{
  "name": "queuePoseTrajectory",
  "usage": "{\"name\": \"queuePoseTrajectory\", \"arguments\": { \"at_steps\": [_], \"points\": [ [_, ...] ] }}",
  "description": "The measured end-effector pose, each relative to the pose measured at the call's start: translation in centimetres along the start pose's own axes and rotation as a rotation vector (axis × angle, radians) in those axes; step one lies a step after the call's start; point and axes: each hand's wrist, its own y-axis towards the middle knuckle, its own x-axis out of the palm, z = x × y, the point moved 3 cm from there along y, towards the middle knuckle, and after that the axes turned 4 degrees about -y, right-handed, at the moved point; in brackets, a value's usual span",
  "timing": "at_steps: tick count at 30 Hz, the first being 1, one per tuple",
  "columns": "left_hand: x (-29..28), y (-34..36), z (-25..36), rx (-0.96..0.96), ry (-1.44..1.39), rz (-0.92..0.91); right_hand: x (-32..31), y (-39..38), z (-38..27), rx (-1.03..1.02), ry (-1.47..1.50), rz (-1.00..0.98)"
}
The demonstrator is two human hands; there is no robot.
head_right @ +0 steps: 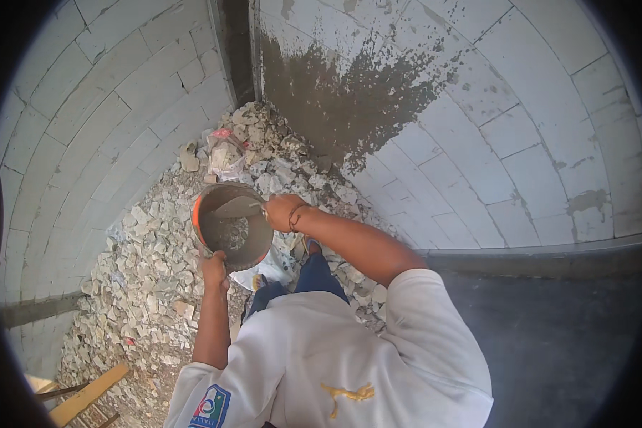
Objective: The person applies cement mixture to a white block wall using a trowel, repeatedly scooping material from a bucket held in one hand and spreading it onto the wall surface.
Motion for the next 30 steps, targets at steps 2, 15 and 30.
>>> {"name": "queuePoseTrajectory", "arguments": {
  "at_steps": [2,15,30],
  "points": [
    [1.0,-2.0,1.6,0.031,0.12,-0.038,5.6,1.3,-2.5,0.074,-0.002,0.057],
    [2.0,-6.3,5.3,0.372,0.824,-0.215,6.5,-1.7,-5.1,0.161,-0.026,-0.156],
    [6.0,-3.0,2.5,0.113,0.039,-0.039,2.2,-2.2,0.5,0.059,0.181,-0.033]
  ]
}}
